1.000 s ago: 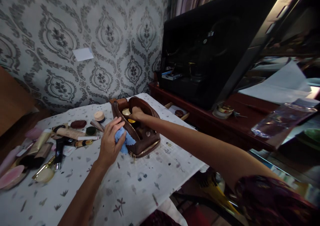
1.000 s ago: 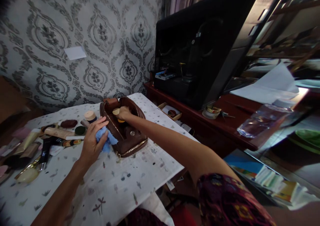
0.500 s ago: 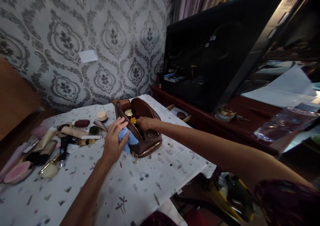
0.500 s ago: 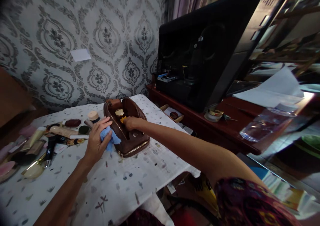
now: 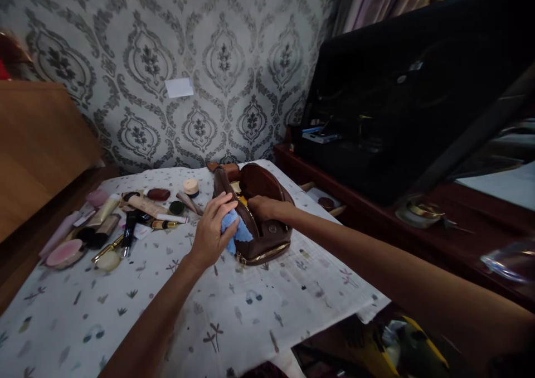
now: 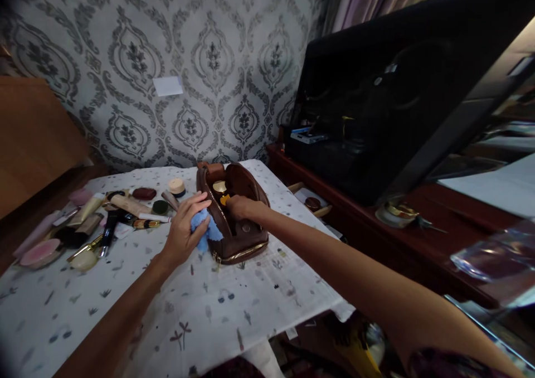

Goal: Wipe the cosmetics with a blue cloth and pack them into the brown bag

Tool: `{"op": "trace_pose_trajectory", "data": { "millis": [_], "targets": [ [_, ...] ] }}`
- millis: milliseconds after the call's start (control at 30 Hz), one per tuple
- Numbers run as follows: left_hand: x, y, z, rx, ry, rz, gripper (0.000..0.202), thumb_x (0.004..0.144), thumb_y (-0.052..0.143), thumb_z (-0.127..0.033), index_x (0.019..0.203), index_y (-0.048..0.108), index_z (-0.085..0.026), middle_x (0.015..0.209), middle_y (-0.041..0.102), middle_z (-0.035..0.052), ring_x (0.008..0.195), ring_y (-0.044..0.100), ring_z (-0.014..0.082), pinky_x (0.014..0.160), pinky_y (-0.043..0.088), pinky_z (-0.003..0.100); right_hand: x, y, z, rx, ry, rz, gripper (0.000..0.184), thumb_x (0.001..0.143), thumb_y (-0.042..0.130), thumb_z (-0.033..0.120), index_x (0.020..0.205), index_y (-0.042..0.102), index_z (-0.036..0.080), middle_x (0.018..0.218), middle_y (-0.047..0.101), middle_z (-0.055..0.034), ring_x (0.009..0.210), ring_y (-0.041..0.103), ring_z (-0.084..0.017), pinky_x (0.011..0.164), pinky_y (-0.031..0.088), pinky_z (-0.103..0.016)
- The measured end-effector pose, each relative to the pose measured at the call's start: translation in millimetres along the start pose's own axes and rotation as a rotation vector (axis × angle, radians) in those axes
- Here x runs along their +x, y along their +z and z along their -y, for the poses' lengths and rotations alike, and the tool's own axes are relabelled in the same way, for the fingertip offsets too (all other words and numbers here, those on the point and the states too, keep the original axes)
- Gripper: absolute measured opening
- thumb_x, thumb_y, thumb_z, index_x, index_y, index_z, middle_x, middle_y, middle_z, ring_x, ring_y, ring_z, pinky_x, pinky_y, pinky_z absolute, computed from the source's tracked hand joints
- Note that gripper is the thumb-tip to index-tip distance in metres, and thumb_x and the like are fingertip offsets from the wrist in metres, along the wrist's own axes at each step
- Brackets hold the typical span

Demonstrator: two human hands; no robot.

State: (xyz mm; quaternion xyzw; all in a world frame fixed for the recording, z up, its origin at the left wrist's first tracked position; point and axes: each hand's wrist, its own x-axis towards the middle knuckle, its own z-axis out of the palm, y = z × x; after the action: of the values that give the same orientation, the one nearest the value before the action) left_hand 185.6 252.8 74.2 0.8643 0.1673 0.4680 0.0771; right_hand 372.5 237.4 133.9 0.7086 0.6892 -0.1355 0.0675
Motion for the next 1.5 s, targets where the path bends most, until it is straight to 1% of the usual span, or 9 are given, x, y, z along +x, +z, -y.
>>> {"op": "trace_pose_trajectory", "data": {
  "millis": [133,267,400,567,733,967,1200,1333,1500],
  "targets": [
    [-1,-0.3,0,-0.003,-0.007,0.002,0.028,0.099,0.049,-0.031,0.124,0.056,-0.019,0.136,0.058,0.0132,0.134,0.050,0.0249,0.111,0.043,0.046,-16,-11,1,0.020,0.020,-0.143,0.031,0.098,0.046,0.021,0.113,0.071,0.008,0.117,0.071,-0.0206,0.108,0.068,-0.028,0.080,0.048,-0.028],
    [-1,-0.3,0,-0.007,-0.015,-0.004,0.027,0.099,0.050,-0.030,0.123,0.056,-0.020,0.134,0.059,0.0121,0.134,0.050,0.0252,0.111,0.043,0.047,-55,-9,-1,0.076,-0.041,-0.309,0.030,0.100,0.043,0.022,0.105,0.072,0.013,0.106,0.074,-0.0122,0.098,0.068,-0.020,0.078,0.043,-0.024],
    [0,0.0,-1,0.001,-0.006,-0.016,0.026,0.099,0.050,-0.029,0.122,0.056,-0.021,0.133,0.060,0.0110,0.134,0.051,0.0253,0.111,0.043,0.047,-99,22,-6,0.160,-0.182,-0.350,0.020,0.097,0.053,0.022,0.092,0.072,0.016,0.085,0.074,-0.0061,0.077,0.068,-0.017,0.067,0.043,-0.025],
    [-1,1.0,-1,0.013,-0.011,0.007,0.028,0.099,0.049,-0.028,0.125,0.055,-0.022,0.136,0.057,0.0116,0.136,0.048,0.0256,0.112,0.042,0.047,-122,72,-12,0.205,-0.343,-0.641,0.021,0.100,0.048,0.022,0.104,0.068,0.015,0.100,0.072,-0.0116,0.094,0.067,-0.023,0.083,0.055,-0.036],
    [-3,0.7,-1,0.009,-0.027,0.009,0.030,0.099,0.049,-0.028,0.128,0.054,-0.023,0.140,0.055,0.0119,0.138,0.046,0.0269,0.113,0.041,0.049,-123,91,-11,0.251,-0.393,-0.798,0.026,0.101,0.043,0.022,0.114,0.065,0.016,0.111,0.070,-0.0137,0.103,0.066,-0.024,0.090,0.057,-0.041],
    [-3,2.6,-2,-0.010,-0.013,-0.026,0.031,0.098,0.049,-0.027,0.128,0.055,-0.022,0.139,0.057,0.0126,0.136,0.048,0.0267,0.113,0.040,0.050,-114,60,-15,0.321,-0.352,-0.605,0.036,0.105,0.035,0.025,0.097,0.068,0.014,0.098,0.069,-0.0120,0.092,0.067,-0.021,0.086,0.053,-0.034],
    [-5,2.8,-1,-0.024,-0.025,-0.028,0.030,0.099,0.048,-0.031,0.126,0.057,-0.020,0.138,0.057,0.0136,0.136,0.049,0.0267,0.112,0.041,0.050,-41,-1,-9,0.205,-0.052,-0.212,0.026,0.096,0.050,0.017,0.114,0.068,0.013,0.122,0.068,-0.0139,0.114,0.064,-0.022,0.090,0.046,-0.024],
    [-6,3.1,0,-0.041,-0.030,-0.029,0.030,0.099,0.049,-0.031,0.126,0.056,-0.019,0.139,0.056,0.0140,0.137,0.048,0.0252,0.113,0.040,0.049,-12,2,-8,0.154,-0.019,-0.089,0.028,0.078,0.072,0.018,0.105,0.074,0.012,0.108,0.074,-0.0159,0.098,0.071,-0.028,0.076,0.052,-0.027],
    [-7,4.2,2,-0.063,-0.027,-0.014,0.033,0.100,0.047,-0.032,0.129,0.053,-0.019,0.140,0.056,0.0149,0.140,0.044,0.0253,0.114,0.039,0.051,0,22,-15,0.158,-0.066,-0.093,0.018,0.073,0.073,0.015,0.090,0.078,0.017,0.088,0.078,-0.0086,0.081,0.073,-0.025,0.069,0.054,-0.027]
  ]
}}
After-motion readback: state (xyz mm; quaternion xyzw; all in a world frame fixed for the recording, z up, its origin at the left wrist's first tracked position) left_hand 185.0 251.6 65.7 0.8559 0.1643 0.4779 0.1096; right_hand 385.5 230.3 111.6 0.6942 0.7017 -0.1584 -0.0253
